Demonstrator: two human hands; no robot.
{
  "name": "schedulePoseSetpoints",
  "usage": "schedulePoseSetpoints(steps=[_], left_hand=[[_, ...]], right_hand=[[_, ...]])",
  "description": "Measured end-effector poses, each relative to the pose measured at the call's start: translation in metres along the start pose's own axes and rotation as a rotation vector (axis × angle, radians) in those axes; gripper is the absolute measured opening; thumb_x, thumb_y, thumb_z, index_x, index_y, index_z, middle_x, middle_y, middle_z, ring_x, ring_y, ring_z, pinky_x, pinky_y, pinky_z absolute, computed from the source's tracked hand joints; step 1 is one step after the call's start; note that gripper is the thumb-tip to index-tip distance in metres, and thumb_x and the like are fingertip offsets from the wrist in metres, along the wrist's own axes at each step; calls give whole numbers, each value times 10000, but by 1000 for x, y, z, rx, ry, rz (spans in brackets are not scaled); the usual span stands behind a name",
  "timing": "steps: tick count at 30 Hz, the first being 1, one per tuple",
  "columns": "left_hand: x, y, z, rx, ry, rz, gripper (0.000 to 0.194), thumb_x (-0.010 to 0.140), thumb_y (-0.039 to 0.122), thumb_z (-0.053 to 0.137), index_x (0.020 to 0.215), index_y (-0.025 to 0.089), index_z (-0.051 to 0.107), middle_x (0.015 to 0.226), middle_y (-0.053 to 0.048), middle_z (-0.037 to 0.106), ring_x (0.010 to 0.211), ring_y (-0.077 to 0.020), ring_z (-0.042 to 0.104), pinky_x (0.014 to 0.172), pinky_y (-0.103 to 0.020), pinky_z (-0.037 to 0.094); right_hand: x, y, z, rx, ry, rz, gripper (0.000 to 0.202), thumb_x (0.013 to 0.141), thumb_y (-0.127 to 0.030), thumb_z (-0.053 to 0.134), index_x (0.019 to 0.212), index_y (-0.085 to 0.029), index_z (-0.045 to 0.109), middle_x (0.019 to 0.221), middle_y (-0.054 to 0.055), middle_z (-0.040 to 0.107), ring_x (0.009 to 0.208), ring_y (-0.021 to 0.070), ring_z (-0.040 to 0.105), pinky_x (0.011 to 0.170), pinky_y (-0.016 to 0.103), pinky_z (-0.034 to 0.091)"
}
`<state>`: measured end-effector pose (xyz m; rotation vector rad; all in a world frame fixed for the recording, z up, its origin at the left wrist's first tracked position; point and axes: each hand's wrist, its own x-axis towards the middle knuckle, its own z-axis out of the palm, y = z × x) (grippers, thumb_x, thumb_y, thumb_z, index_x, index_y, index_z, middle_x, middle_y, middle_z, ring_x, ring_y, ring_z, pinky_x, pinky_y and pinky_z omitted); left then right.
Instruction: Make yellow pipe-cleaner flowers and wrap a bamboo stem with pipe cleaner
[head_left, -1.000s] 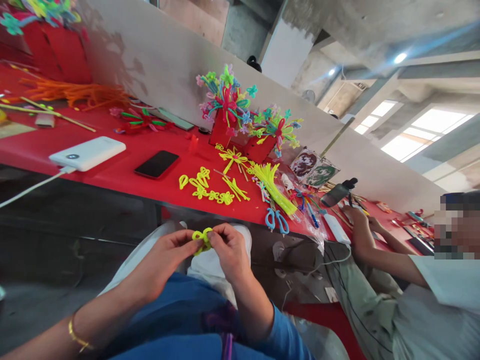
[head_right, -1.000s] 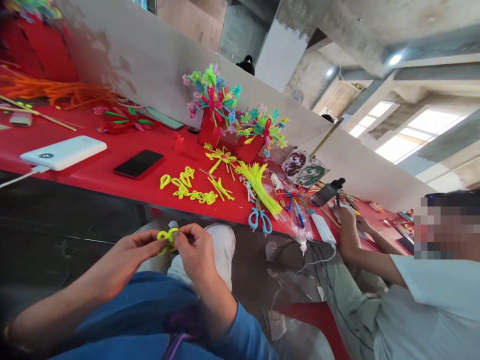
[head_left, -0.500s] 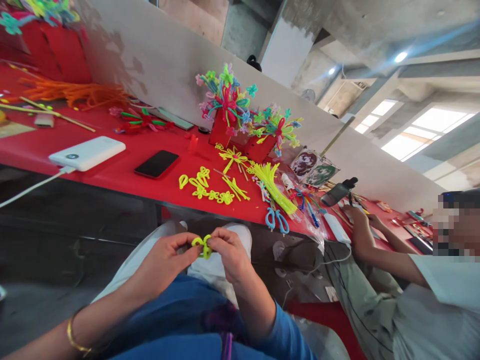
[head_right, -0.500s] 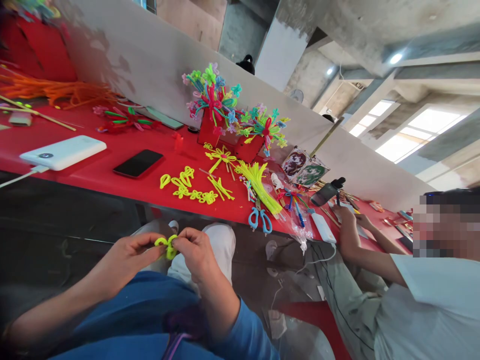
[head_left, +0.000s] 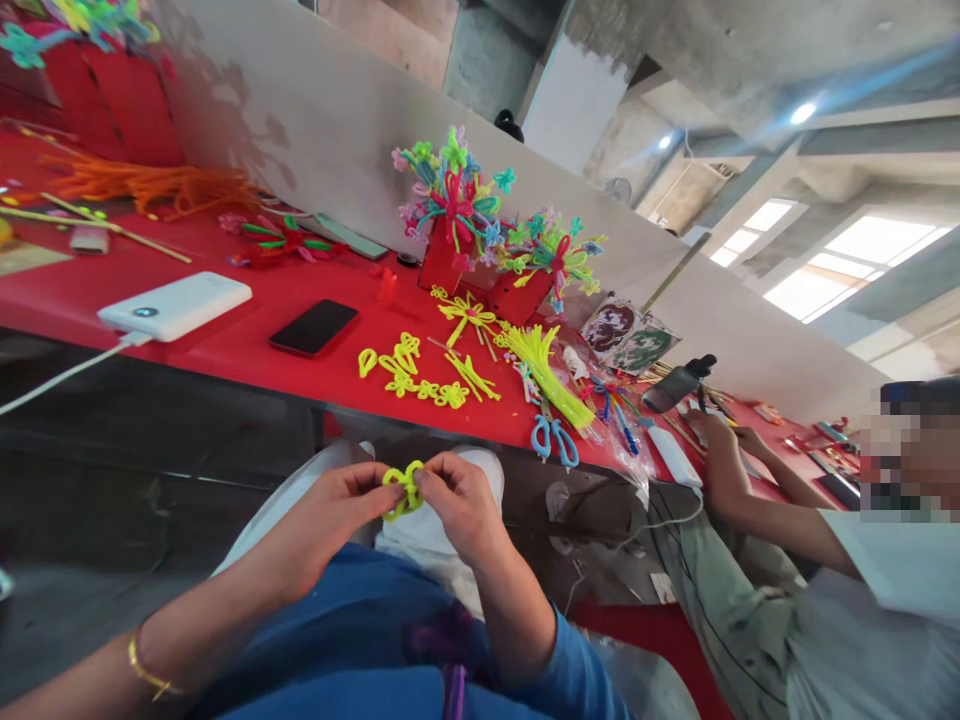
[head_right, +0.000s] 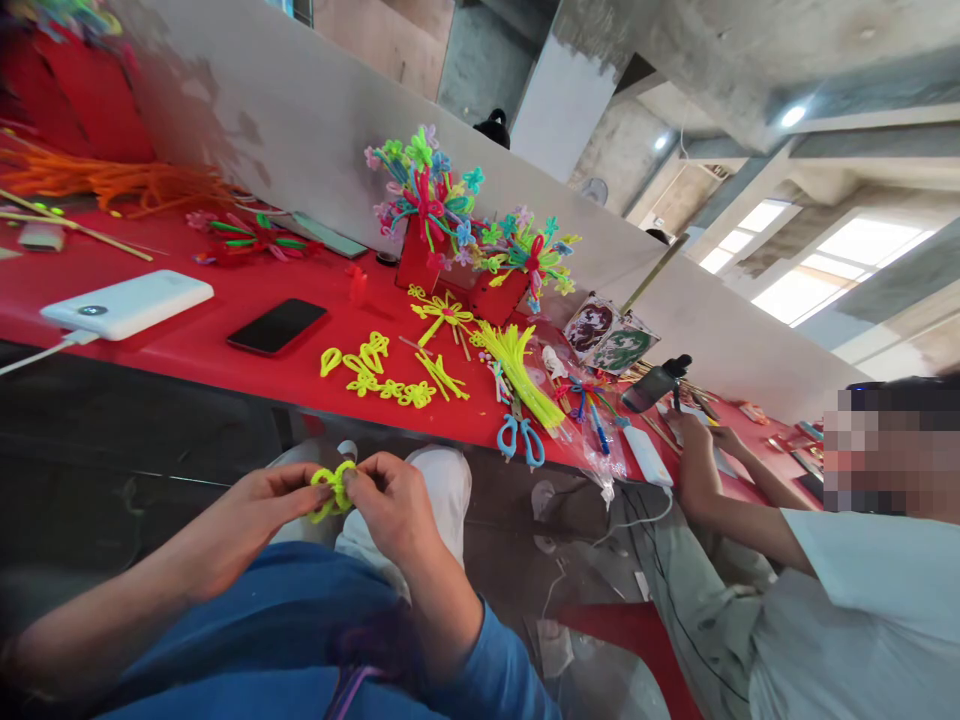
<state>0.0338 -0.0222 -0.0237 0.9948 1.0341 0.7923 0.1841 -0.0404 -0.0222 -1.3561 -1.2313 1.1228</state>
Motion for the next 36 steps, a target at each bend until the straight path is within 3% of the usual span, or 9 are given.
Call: schedulePoseSetpoints(steps=[12, 18, 23, 28, 36], left_hand=[[0, 0, -2, -48, 20, 71, 159, 543, 314, 811, 569, 228, 678, 553, 52, 602, 539, -133, 485, 524, -229, 373], [-1, 0, -5, -34, -49, 54, 182, 632, 393, 754, 632, 219, 701, 632, 17, 638, 608, -158, 532, 552, -240, 404], [-1, 2, -2, 41, -28, 32, 203, 580, 391, 764, 601, 215, 664, 553, 47, 574, 488, -123, 453, 467, -229, 359], [-2, 3, 1, 1, -7, 47, 167, 575, 354, 747, 590, 211, 664, 560, 49, 581, 510, -114, 456, 488, -220, 365], [2, 2, 3, 24, 10, 74, 186, 564, 378, 753, 605, 216, 671, 566, 35, 596, 521, -131, 465, 478, -232, 356]], right_hand=[[-3, -9, 1, -37, -18, 9, 109, 638, -270, 613, 567, -201, 568, 532, -49, 536, 532, 104, 460, 507, 213, 381], [-5, -13, -3, -136, -16, 7, 111, 653, -220, 594, 555, -201, 546, 538, -44, 542, 546, 111, 478, 512, 219, 380], [-8, -18, -5, -259, 12, -59, 86, 671, -202, 590, 589, -198, 568, 586, -26, 594, 580, 123, 531, 547, 226, 408], [-7, -10, -4, -135, -23, -40, 74, 696, -264, 600, 685, -193, 621, 646, -12, 628, 615, 127, 562, 569, 223, 439], [-2, -4, -6, -19, -31, -23, 108, 663, -297, 631, 674, -190, 622, 601, -29, 591, 559, 112, 508, 533, 219, 412]])
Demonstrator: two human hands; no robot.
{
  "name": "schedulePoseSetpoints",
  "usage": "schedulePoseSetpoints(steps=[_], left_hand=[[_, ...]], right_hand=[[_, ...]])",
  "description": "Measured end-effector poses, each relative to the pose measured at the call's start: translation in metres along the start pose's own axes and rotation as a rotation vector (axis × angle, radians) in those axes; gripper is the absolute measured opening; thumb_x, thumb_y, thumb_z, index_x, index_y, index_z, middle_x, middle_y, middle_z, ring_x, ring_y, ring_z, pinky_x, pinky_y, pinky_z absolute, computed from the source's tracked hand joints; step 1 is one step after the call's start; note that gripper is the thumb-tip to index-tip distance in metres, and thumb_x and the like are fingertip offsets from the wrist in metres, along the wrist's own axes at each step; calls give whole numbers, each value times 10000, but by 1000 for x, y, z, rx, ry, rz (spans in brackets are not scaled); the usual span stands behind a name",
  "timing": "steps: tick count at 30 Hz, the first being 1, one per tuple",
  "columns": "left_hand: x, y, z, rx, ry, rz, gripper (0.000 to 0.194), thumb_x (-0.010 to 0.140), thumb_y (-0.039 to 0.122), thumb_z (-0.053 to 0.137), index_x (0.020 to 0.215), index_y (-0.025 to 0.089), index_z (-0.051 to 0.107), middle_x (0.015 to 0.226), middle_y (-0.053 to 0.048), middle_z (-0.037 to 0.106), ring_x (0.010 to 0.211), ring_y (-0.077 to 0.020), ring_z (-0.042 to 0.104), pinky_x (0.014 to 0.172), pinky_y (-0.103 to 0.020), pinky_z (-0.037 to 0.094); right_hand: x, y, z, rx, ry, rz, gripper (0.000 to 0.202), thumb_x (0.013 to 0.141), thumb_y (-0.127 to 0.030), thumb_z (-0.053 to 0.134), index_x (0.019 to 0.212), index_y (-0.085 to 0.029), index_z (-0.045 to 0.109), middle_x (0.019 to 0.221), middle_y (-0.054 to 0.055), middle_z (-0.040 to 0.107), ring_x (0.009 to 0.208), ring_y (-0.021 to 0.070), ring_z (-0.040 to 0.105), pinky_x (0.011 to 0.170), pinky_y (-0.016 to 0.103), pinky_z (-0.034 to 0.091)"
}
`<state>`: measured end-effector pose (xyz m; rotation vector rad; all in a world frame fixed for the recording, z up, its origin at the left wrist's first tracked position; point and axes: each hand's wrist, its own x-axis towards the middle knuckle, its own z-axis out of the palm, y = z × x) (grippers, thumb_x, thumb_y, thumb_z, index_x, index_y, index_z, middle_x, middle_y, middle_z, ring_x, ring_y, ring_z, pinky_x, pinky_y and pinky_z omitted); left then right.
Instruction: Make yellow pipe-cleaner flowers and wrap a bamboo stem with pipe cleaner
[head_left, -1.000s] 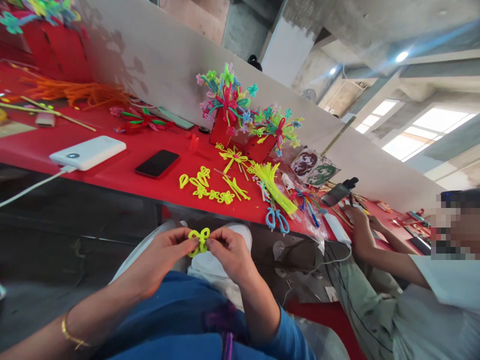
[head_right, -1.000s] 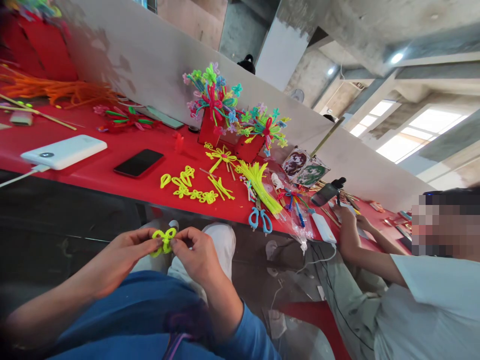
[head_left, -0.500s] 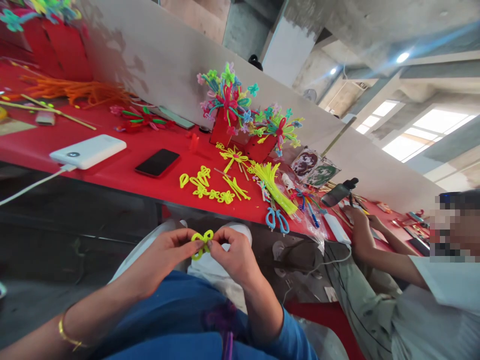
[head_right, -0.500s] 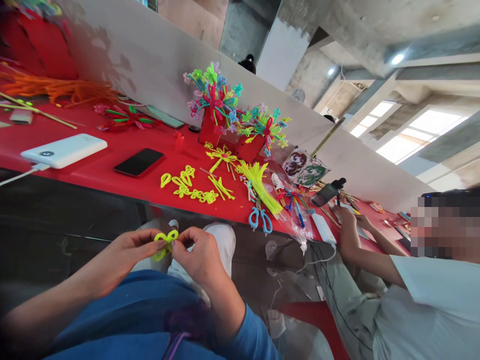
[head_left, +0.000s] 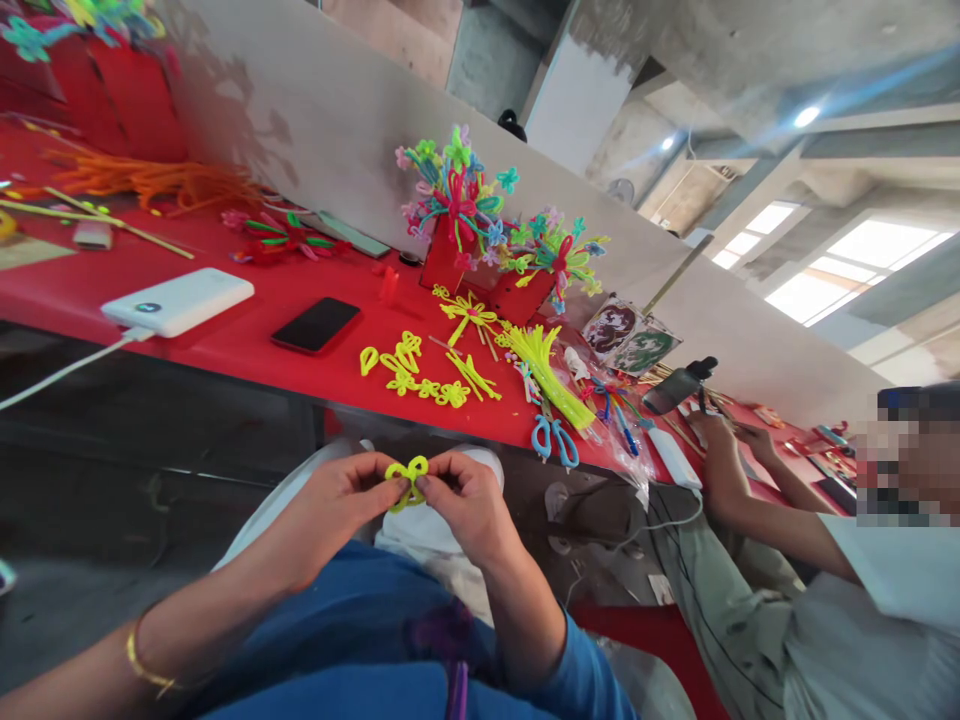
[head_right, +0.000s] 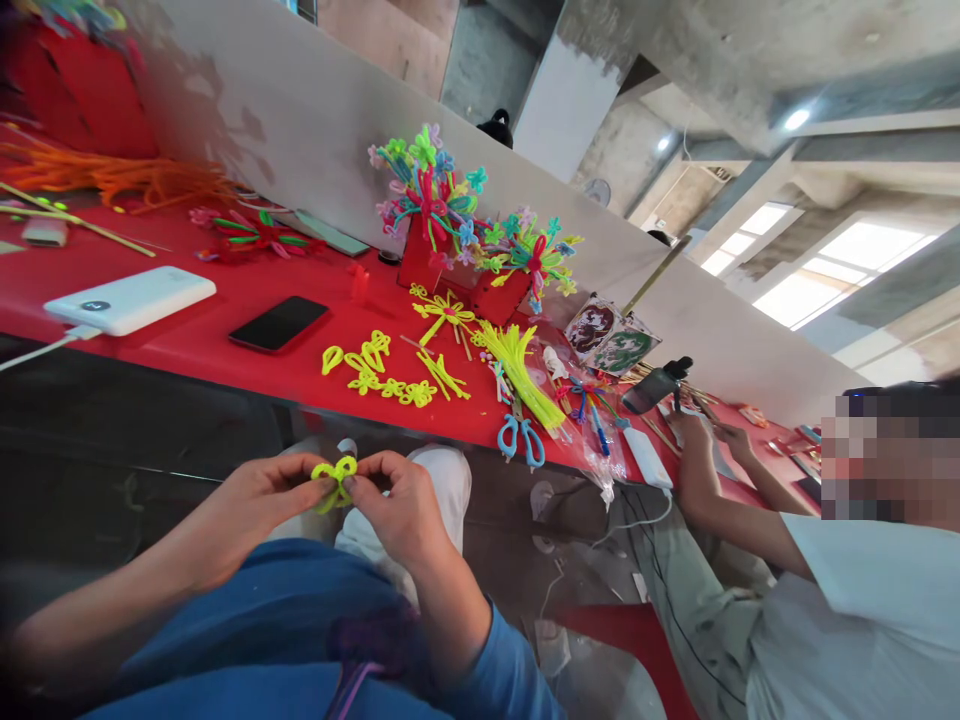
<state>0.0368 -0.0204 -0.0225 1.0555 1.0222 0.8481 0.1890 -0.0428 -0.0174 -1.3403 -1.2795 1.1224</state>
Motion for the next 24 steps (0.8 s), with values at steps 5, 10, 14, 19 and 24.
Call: schedulePoseSetpoints(steps=[5, 10, 14, 19, 24], left_hand=[[0, -3, -3, -14, 13, 5, 168, 578, 357, 747, 609, 210, 672, 590, 40, 605, 586, -138, 496, 557, -237, 385], [-1, -1, -2, -20, 1, -3, 148, 575, 338, 733, 596, 211, 661, 576, 47, 587, 583, -139, 483, 562, -246, 376], [-2, 1, 0, -29, 16, 2, 149, 574, 340, 725, 587, 208, 657, 565, 49, 575, 573, -133, 471, 551, -240, 367], [-4, 2, -1, -45, -10, -14, 191, 596, 376, 736, 591, 204, 653, 577, 36, 576, 566, -139, 476, 528, -247, 371], [-2, -1, -2, -36, -31, -33, 219, 602, 410, 747, 597, 205, 670, 593, 29, 595, 604, -145, 487, 567, -246, 384]], right_hand=[[2, 0, -4, 53, -9, -11, 126, 626, -305, 668, 651, -192, 617, 593, -33, 582, 553, 111, 494, 546, 227, 413], [1, 1, -5, 36, -55, -23, 126, 646, -298, 684, 646, -193, 615, 596, -41, 585, 556, 104, 492, 541, 218, 395], [0, -2, -5, 2, -67, -37, 129, 662, -291, 691, 646, -189, 614, 601, -41, 590, 559, 102, 499, 533, 214, 398], [-1, -4, -5, -116, -15, -100, 69, 685, -245, 650, 653, -194, 617, 620, -29, 608, 581, 117, 531, 555, 223, 433], [-3, -2, -3, -341, 80, -283, 74, 710, -156, 587, 656, -196, 618, 662, -3, 633, 615, 135, 570, 613, 250, 449]])
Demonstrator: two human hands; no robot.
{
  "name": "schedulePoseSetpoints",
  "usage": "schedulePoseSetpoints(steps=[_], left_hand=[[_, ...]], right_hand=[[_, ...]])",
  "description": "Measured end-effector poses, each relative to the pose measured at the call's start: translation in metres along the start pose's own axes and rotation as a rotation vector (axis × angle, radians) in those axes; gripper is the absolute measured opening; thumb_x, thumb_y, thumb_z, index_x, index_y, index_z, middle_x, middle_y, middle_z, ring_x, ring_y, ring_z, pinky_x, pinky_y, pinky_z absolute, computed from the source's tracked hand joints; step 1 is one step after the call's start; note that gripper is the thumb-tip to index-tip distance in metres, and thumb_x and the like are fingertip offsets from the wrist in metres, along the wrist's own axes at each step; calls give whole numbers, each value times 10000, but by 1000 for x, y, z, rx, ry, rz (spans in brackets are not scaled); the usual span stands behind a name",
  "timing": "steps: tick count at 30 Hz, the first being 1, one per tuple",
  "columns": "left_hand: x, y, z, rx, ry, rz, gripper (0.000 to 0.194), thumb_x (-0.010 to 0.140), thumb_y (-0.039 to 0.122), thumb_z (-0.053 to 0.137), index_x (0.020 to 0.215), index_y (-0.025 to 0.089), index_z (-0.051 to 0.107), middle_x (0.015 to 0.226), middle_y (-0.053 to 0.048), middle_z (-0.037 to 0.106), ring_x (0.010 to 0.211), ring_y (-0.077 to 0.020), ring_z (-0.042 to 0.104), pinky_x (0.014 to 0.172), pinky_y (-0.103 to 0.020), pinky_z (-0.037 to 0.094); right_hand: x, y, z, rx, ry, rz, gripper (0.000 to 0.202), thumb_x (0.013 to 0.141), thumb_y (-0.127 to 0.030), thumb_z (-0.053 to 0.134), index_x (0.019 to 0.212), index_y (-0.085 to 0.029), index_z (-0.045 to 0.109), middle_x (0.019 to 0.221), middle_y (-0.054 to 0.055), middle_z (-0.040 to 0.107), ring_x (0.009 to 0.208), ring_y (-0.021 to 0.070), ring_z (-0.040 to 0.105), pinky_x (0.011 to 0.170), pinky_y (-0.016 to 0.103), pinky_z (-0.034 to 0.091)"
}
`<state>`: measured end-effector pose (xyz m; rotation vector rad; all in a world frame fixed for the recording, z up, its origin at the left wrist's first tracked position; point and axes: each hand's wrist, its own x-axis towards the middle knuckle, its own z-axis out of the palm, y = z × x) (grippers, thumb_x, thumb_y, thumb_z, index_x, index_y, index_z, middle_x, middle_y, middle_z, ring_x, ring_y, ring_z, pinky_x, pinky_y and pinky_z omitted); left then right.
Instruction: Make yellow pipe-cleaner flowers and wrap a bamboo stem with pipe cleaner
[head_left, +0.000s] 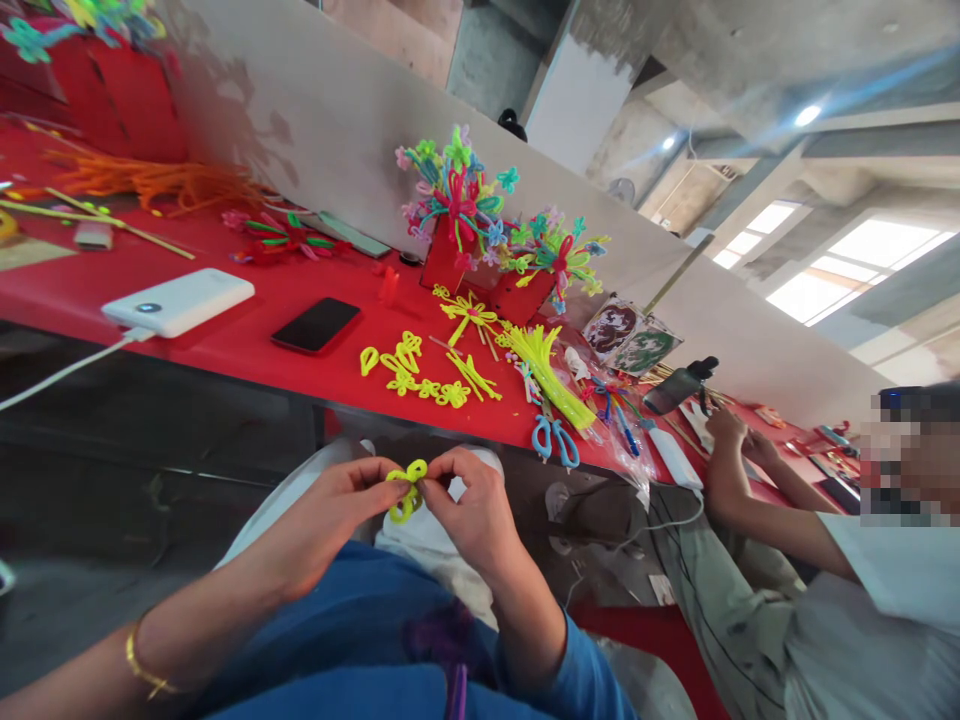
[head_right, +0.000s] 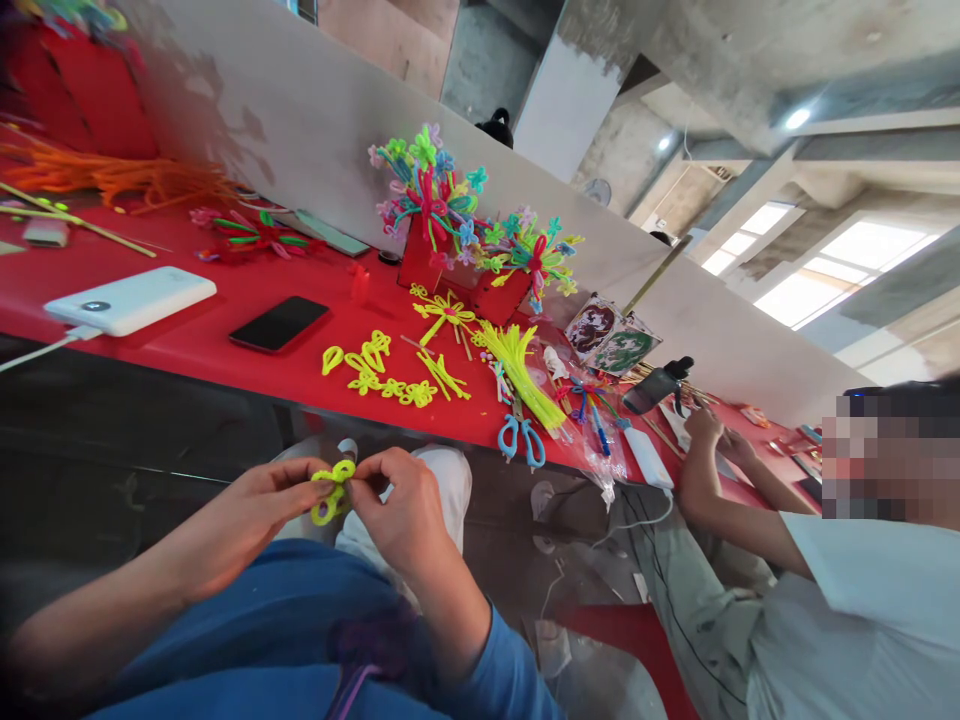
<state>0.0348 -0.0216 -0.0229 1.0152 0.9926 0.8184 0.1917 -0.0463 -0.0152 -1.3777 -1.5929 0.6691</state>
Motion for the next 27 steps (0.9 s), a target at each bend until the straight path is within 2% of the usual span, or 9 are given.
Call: schedulePoseSetpoints(steps=[3, 6, 11, 16, 23, 27], left_hand=[[1, -2, -1, -18, 18, -1, 212, 598, 409, 753, 613, 209, 685, 608, 29, 609, 617, -147, 495, 578, -243, 385], [0, 0, -2, -19, 30, 4, 209, 589, 403, 757, 601, 208, 683, 608, 29, 607, 617, -147, 498, 579, -242, 383], [-4, 6, 1, -50, 8, -14, 219, 561, 400, 778, 593, 208, 676, 607, 23, 597, 610, -154, 507, 564, -248, 390], [-6, 10, 2, -56, -11, -19, 242, 550, 413, 801, 571, 208, 675, 589, 25, 589, 597, -146, 494, 556, -248, 386], [-3, 3, 0, -158, -60, -92, 292, 558, 379, 833, 780, 216, 736, 755, -7, 694, 769, -194, 598, 704, -293, 447], [0, -3, 0, -152, -90, -119, 263, 613, 397, 809, 756, 191, 733, 745, -28, 695, 763, -195, 602, 739, -318, 454]], right_hand=[[-1, 0, 1, -53, 18, -66, 89, 729, -151, 589, 661, -197, 622, 675, 2, 643, 623, 138, 573, 640, 262, 443], [-2, 0, -1, 21, -14, -57, 86, 755, -189, 596, 679, -197, 635, 685, 4, 646, 633, 136, 577, 635, 250, 449], [-4, -1, -2, 236, -71, 70, 90, 770, -259, 596, 737, -201, 658, 760, 14, 676, 710, 148, 604, 679, 254, 482], [-3, 0, 1, 324, -96, 220, 87, 706, -285, 621, 692, -200, 616, 645, -15, 631, 598, 133, 570, 577, 239, 469], [-1, -2, 2, 191, 29, 200, 66, 696, -279, 585, 678, -216, 592, 637, -7, 624, 598, 146, 557, 598, 265, 457], [-2, 0, 4, 182, 84, 192, 66, 704, -284, 573, 689, -221, 584, 634, -7, 620, 599, 151, 554, 603, 274, 456]])
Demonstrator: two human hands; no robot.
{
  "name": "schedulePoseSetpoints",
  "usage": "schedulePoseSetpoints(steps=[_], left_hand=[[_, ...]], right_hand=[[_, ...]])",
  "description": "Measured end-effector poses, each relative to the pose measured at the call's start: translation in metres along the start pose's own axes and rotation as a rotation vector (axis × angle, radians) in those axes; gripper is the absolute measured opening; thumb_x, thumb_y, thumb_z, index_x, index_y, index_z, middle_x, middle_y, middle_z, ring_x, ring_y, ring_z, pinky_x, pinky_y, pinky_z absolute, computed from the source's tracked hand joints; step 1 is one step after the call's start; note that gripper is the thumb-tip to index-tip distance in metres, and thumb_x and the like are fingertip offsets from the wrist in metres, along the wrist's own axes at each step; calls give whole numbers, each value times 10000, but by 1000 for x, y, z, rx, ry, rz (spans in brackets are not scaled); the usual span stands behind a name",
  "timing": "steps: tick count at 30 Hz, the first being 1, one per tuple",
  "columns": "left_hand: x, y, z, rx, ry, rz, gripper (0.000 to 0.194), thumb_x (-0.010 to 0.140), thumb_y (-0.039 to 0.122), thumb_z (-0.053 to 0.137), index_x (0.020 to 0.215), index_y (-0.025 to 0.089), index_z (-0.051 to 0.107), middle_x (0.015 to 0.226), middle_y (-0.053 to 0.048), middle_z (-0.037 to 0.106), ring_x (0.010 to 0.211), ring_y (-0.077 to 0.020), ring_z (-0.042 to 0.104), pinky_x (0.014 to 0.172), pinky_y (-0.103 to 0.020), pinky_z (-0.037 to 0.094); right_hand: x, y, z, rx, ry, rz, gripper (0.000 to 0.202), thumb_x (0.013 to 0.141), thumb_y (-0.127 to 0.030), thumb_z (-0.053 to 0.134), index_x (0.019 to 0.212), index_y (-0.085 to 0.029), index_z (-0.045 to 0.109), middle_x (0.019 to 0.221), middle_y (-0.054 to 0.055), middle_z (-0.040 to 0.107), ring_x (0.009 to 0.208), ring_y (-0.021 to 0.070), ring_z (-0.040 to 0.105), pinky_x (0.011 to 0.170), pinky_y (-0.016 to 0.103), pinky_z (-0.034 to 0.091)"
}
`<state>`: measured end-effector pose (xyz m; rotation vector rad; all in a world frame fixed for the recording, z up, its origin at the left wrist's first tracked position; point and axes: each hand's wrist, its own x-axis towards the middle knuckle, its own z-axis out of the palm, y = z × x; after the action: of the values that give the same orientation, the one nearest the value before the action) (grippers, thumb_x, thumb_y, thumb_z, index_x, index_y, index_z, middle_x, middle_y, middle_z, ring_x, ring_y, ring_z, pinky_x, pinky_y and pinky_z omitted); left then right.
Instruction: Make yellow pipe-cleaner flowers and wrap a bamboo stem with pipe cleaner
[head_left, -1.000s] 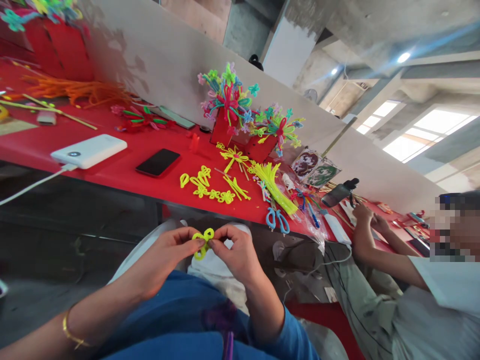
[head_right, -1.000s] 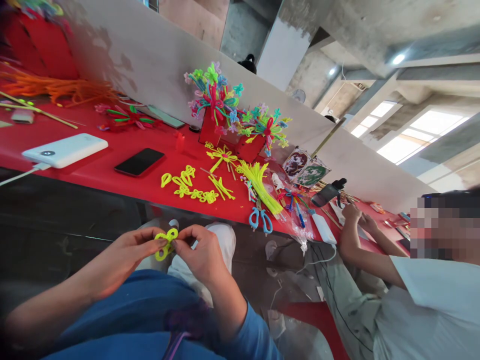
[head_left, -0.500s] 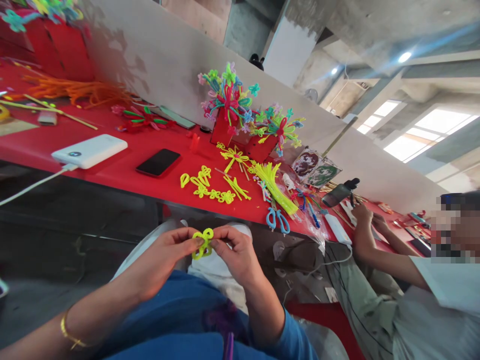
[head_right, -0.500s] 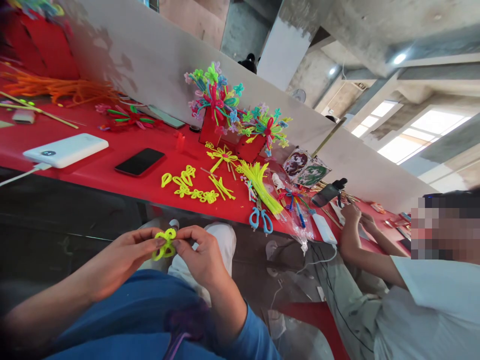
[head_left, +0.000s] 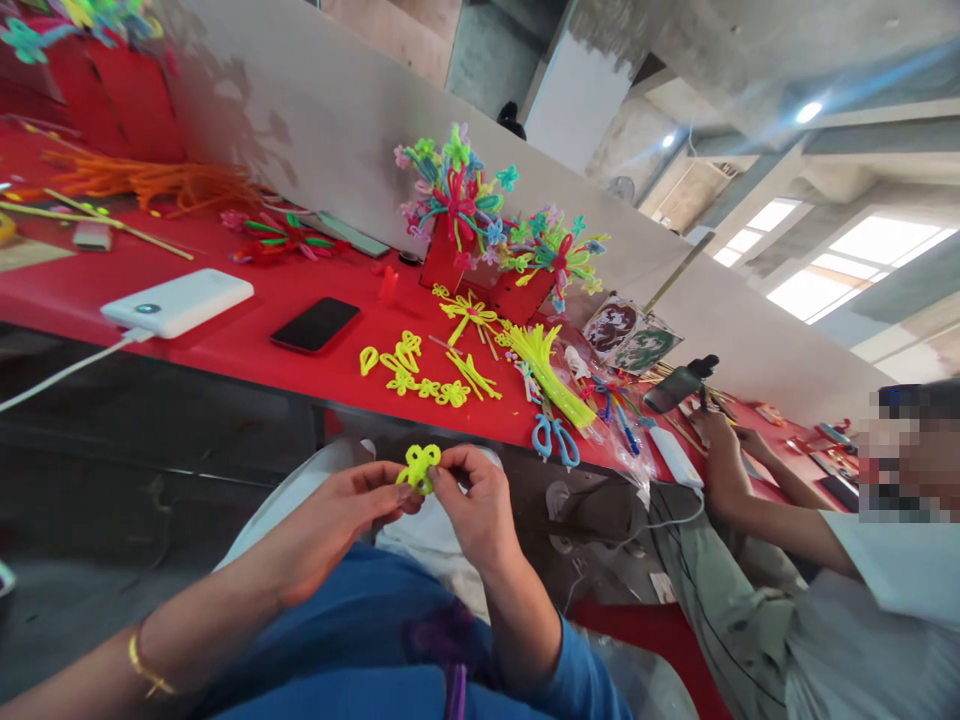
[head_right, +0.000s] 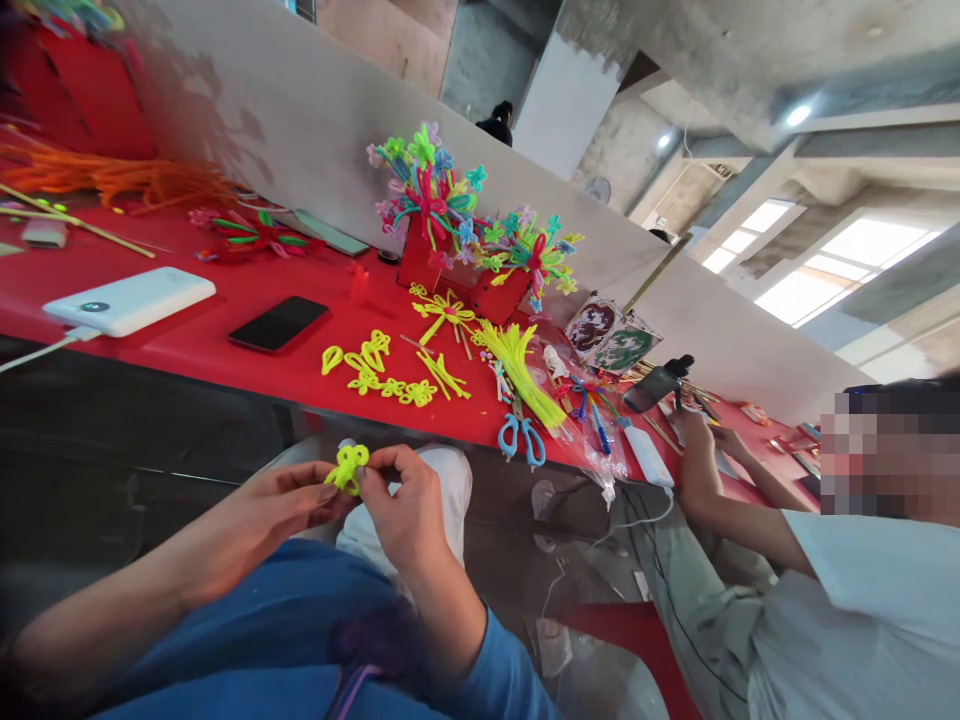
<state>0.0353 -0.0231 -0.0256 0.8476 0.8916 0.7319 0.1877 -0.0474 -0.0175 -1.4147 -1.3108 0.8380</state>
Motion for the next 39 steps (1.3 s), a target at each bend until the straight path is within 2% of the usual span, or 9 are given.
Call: schedulePoseSetpoints(steps=[5, 11, 16, 21, 26, 29, 32, 36, 39], left_hand=[[0, 1, 2, 22, 96, 81, 234, 577, 389, 808, 712, 212, 734, 721, -7, 699, 748, -192, 606, 715, -301, 456], [-2, 3, 3, 104, 131, 135, 219, 555, 398, 794, 669, 227, 720, 696, -7, 697, 752, -208, 602, 695, -303, 462], [-3, 4, 4, 118, 126, 147, 229, 559, 414, 774, 658, 216, 717, 699, -19, 692, 733, -207, 591, 674, -303, 457], [-1, 4, 5, 123, 142, 123, 220, 553, 408, 778, 645, 219, 714, 661, 4, 676, 694, -186, 576, 643, -278, 442], [1, -1, 0, 157, 109, 109, 241, 572, 426, 780, 653, 208, 718, 657, -16, 683, 696, -206, 597, 647, -295, 453], [1, -2, -3, 166, 75, 100, 232, 593, 427, 766, 635, 206, 707, 642, -13, 670, 663, -195, 589, 633, -295, 450], [0, -1, -3, 153, 35, 91, 211, 609, 411, 752, 628, 206, 707, 649, -14, 675, 679, -197, 596, 657, -301, 462], [-1, 0, -3, 161, 41, 89, 210, 616, 411, 752, 626, 206, 707, 645, -13, 670, 676, -194, 589, 647, -293, 455], [-1, 0, -2, 159, 61, 90, 215, 592, 400, 771, 637, 199, 709, 643, -13, 667, 666, -191, 580, 633, -289, 445]], right_hand=[[-1, 1, 4, -4, -11, 10, 55, 692, -278, 575, 691, -224, 586, 651, -2, 630, 613, 152, 570, 603, 269, 466], [0, 1, 7, 32, -36, 31, 42, 676, -256, 579, 689, -216, 581, 646, -4, 633, 608, 150, 579, 592, 262, 467], [0, 1, 9, 141, -59, 92, 125, 668, -254, 592, 778, -200, 620, 702, 0, 661, 640, 146, 592, 614, 254, 484], [0, 5, 9, 168, -103, 137, 77, 652, -249, 590, 705, -196, 604, 618, -21, 609, 578, 126, 538, 568, 238, 440], [1, 7, 7, 263, -140, 164, 87, 639, -230, 633, 704, -202, 582, 581, -50, 578, 531, 104, 521, 521, 212, 424], [1, 5, 4, 312, -200, 203, 153, 623, -226, 698, 711, -207, 576, 576, -60, 588, 524, 106, 548, 515, 209, 450], [1, 2, -1, 371, -283, 242, 209, 626, -294, 764, 710, -207, 594, 591, -46, 619, 545, 121, 582, 546, 229, 490], [2, 1, -5, 366, -293, 207, 235, 660, -386, 765, 717, -206, 623, 632, -23, 643, 598, 135, 605, 584, 244, 504], [2, 2, -5, 255, -291, 158, 204, 716, -375, 704, 665, -199, 614, 583, -30, 610, 556, 113, 556, 522, 213, 444]])
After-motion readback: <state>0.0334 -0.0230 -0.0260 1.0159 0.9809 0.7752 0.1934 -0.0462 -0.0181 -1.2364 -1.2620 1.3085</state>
